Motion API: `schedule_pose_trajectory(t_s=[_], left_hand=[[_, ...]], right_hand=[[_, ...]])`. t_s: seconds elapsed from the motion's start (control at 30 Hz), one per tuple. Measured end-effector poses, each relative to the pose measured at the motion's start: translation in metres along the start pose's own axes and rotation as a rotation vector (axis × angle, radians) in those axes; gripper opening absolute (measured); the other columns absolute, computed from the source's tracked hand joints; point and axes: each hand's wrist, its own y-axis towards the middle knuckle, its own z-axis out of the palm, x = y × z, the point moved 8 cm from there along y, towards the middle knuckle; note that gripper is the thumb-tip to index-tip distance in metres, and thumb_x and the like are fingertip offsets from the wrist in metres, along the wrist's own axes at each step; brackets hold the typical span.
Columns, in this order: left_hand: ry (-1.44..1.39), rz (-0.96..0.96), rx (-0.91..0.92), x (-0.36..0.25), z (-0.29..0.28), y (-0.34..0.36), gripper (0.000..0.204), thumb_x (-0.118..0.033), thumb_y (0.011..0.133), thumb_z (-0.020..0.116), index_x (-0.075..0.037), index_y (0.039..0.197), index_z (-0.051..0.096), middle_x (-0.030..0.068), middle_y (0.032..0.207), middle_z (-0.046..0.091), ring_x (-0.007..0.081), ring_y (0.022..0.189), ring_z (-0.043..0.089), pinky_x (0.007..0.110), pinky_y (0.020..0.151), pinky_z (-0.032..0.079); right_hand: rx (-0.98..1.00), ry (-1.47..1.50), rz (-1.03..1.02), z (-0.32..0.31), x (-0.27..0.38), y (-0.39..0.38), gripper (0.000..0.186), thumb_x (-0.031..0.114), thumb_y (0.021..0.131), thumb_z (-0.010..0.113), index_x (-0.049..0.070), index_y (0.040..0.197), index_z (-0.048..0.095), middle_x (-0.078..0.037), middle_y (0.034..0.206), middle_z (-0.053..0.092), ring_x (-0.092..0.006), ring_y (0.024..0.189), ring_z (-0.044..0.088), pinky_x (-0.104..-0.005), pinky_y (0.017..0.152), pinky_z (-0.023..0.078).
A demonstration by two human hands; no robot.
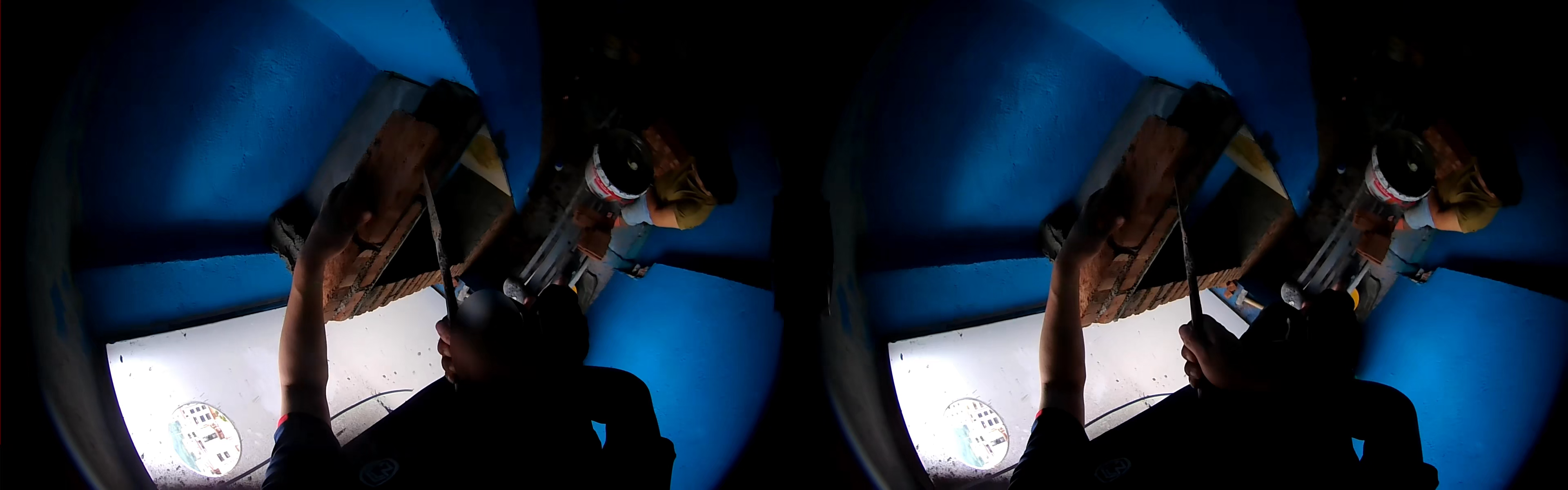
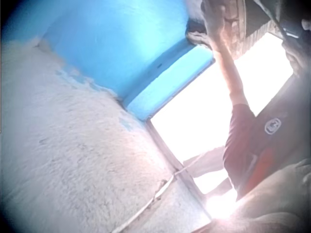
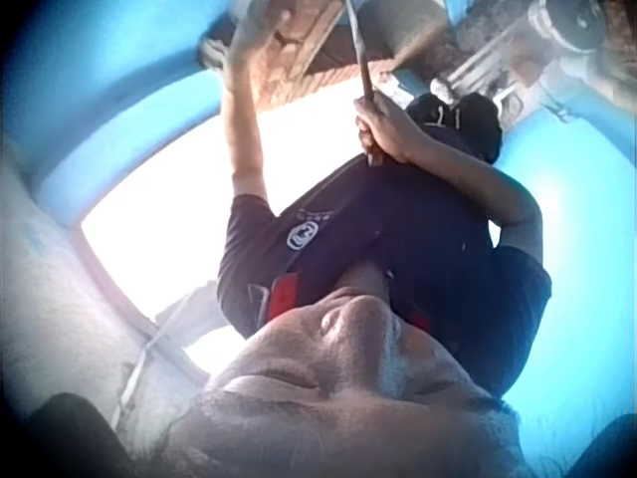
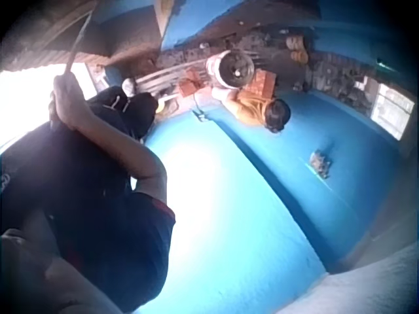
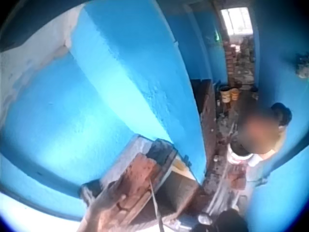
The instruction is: The person builds a brick structure by applying mortar to bricks using a trowel and placing them in a row. The person uses the trowel to spread mortar onto the surface and the sides of the bricks before setting them into position.
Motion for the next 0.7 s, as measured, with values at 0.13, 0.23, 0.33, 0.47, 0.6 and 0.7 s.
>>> schedule_pose_trajectory(t_s=[0.13, 0.23, 0.33, 0.47, 0.6, 0.7], left_hand=[[-0.084, -0.049, -0.007, 0.003, 0.002, 0.002, 0.063, -0.013, 0.085, 0.062, -0.006, 0.141, 0.035, 0.0165, 0.140, 0.042, 0.0359, 0.126, 0.041, 0.043, 0.106, 0.034], [-0.110, -0.022, 0.018, 0.001, 0.002, 0.005, 0.064, -0.012, 0.084, 0.062, -0.005, 0.141, 0.035, 0.0160, 0.140, 0.043, 0.0349, 0.126, 0.042, 0.042, 0.105, 0.035], [-0.049, -0.010, -0.014, -0.008, -0.003, 0.008, 0.064, -0.010, 0.083, 0.062, -0.005, 0.141, 0.036, 0.0156, 0.138, 0.045, 0.0332, 0.125, 0.043, 0.041, 0.104, 0.037], [-0.192, -0.065, 0.112, 0.015, 0.007, 0.005, 0.083, -0.048, 0.087, 0.060, -0.002, 0.145, 0.025, 0.0156, 0.150, 0.029, 0.0282, 0.139, 0.025, 0.039, 0.113, 0.022], [-0.275, -0.109, 0.073, 0.002, 0.006, 0.008, 0.072, -0.027, 0.083, 0.060, -0.003, 0.144, 0.029, 0.0168, 0.143, 0.037, 0.0301, 0.132, 0.034, 0.039, 0.108, 0.030], [-0.099, -0.059, 0.032, -0.004, 0.003, 0.011, 0.064, -0.008, 0.083, 0.060, -0.003, 0.142, 0.034, 0.0177, 0.136, 0.046, 0.0326, 0.124, 0.044, 0.039, 0.103, 0.037]], right_hand=[[0.043, -0.115, 0.086, 0.008, -0.001, -0.024, 0.021, 0.029, 0.098, 0.038, 0.012, 0.086, 0.033, 0.001, 0.057, 0.034, -0.0111, 0.043, 0.036, -0.0290, 0.045, 0.039], [0.031, -0.211, -0.001, 0.003, 0.019, -0.056, 0.038, 0.038, 0.099, 0.032, 0.014, 0.069, 0.035, 0.003, 0.050, 0.026, -0.0118, 0.038, 0.027, -0.0282, 0.040, 0.031], [0.025, 0.206, -0.026, 0.006, 0.027, -0.055, 0.033, 0.037, 0.099, 0.039, 0.014, 0.075, 0.036, 0.003, 0.054, 0.025, -0.0097, 0.039, 0.023, -0.0256, 0.039, 0.026], [0.470, 0.431, -0.103, 0.010, 0.032, -0.014, 0.026, 0.036, 0.098, 0.044, 0.016, 0.082, 0.039, 0.004, 0.057, 0.027, -0.0085, 0.040, 0.024, -0.0245, 0.036, 0.024], [1.039, 0.595, -0.201, 0.038, 0.041, -0.016, 0.026, 0.038, 0.097, 0.045, 0.016, 0.082, 0.041, 0.004, 0.056, 0.027, -0.0084, 0.039, 0.025, -0.0249, 0.035, 0.024], [0.832, 0.583, -0.134, 0.032, 0.040, -0.009, 0.026, 0.035, 0.096, 0.045, 0.017, 0.079, 0.039, 0.004, 0.055, 0.028, -0.0086, 0.039, 0.025, -0.0252, 0.035, 0.023]])
